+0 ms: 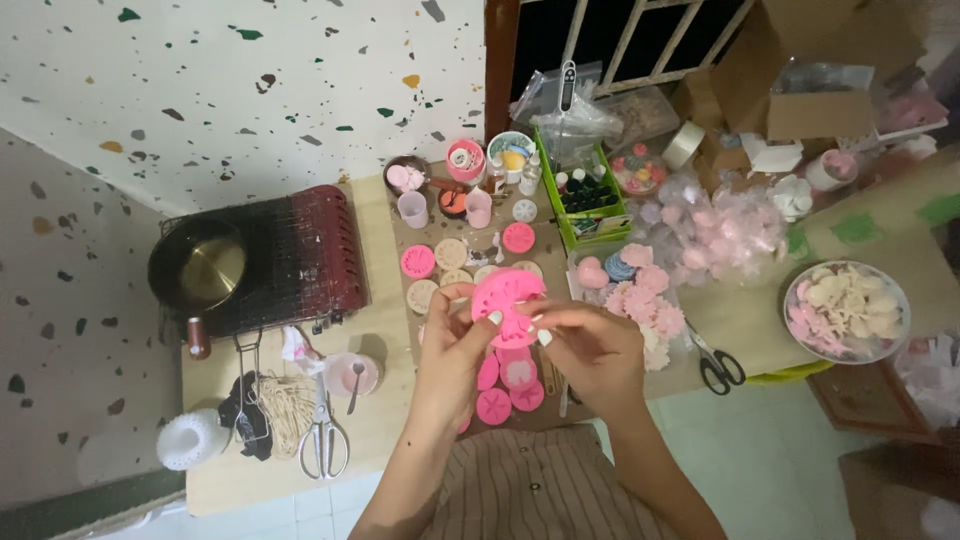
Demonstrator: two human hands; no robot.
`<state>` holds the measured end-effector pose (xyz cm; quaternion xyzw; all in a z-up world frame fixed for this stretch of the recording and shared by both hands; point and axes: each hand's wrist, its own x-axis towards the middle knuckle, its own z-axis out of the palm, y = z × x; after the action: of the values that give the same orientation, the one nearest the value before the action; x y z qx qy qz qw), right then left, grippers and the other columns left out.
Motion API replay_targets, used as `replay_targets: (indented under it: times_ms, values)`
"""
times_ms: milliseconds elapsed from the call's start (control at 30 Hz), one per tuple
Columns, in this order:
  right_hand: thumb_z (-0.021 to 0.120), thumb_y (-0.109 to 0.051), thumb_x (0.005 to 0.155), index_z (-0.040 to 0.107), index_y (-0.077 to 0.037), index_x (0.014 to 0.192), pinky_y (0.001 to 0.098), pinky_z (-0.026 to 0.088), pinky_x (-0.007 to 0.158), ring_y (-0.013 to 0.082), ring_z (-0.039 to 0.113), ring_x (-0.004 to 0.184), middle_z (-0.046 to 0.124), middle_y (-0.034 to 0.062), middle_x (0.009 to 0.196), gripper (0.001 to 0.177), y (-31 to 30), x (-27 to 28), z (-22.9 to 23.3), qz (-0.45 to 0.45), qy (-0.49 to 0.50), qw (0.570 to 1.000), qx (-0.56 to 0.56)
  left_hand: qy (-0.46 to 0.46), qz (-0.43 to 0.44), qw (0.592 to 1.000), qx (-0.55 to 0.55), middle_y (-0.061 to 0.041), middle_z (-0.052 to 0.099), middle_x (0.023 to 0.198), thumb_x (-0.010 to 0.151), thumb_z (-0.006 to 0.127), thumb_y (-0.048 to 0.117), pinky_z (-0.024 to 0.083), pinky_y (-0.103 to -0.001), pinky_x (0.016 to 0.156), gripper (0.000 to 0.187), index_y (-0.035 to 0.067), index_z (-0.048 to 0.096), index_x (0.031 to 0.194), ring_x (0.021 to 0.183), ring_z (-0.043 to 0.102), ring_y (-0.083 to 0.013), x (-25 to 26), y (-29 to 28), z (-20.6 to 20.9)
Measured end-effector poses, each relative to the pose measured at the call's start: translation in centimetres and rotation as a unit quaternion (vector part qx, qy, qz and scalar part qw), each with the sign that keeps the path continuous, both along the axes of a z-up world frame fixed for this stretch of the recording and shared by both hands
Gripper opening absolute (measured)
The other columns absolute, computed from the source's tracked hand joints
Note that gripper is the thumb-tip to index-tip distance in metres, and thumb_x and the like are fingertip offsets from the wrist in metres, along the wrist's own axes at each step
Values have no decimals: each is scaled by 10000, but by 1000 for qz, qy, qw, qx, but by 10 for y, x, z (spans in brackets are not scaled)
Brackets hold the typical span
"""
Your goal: Removing wax flower shapes from silicone molds and preparing them for final assembly.
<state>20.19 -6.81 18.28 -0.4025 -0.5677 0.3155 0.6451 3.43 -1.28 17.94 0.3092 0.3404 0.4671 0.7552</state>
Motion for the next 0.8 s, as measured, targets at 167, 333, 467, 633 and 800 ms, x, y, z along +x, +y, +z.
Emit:
replay_targets:
  times_ms: [167, 333, 467, 633, 800]
  values:
    - [661, 139, 892, 730, 8, 1027, 365, 592, 972, 231, 730, 1095, 754, 122, 1124, 200, 0, -5, 3, -52, -18, 997, -50, 24, -2, 1000, 9, -92, 697, 1034, 946, 622, -30, 491, -244, 727, 358, 59, 470, 1258, 853, 611, -110, -1, -3, -1]
    - [693, 149, 859, 737, 17, 999, 345, 578, 999, 223, 706, 1144, 678, 96, 1112, 197, -2, -13, 6, -81, -69, 994, 0, 48, 4, 998, 31, -96, 703, 1062, 950, 626, -38, 536, -271, 848, 343, 45, 475, 1246, 948, 646, -136, 0, -8, 6]
    - [675, 176, 869, 625, 14, 1088, 324, 597, 921, 220, 701, 1148, 690, 105, 1111, 276, -3, -18, 3, -99, -15, 995, -24, 26, 0, 999, 46, -96, 683, 1052, 964, 612, -62, 539, -278, 879, 330, 37, 473, 1246, 970, 644, -149, 2, -13, 5]
    - [660, 195, 863, 422, -20, 1235, 377, 610, 1003, 239, 692, 1179, 682, 129, 1082, 491, -4, -21, 5, -112, 9, 993, -26, 38, 3, 997, 71, -74, 644, 1061, 953, 604, -98, 528, -268, 862, 346, 31, 477, 1248, 982, 617, -137, 4, -17, 9]
    - [676, 183, 866, 390, -37, 1222, 363, 612, 986, 227, 691, 1177, 689, 117, 1065, 506, -6, -23, 4, -127, 3, 991, -33, 40, -3, 996, 83, -84, 639, 1037, 958, 611, -101, 508, -261, 831, 342, 33, 470, 1239, 955, 605, -142, 4, -19, 4]
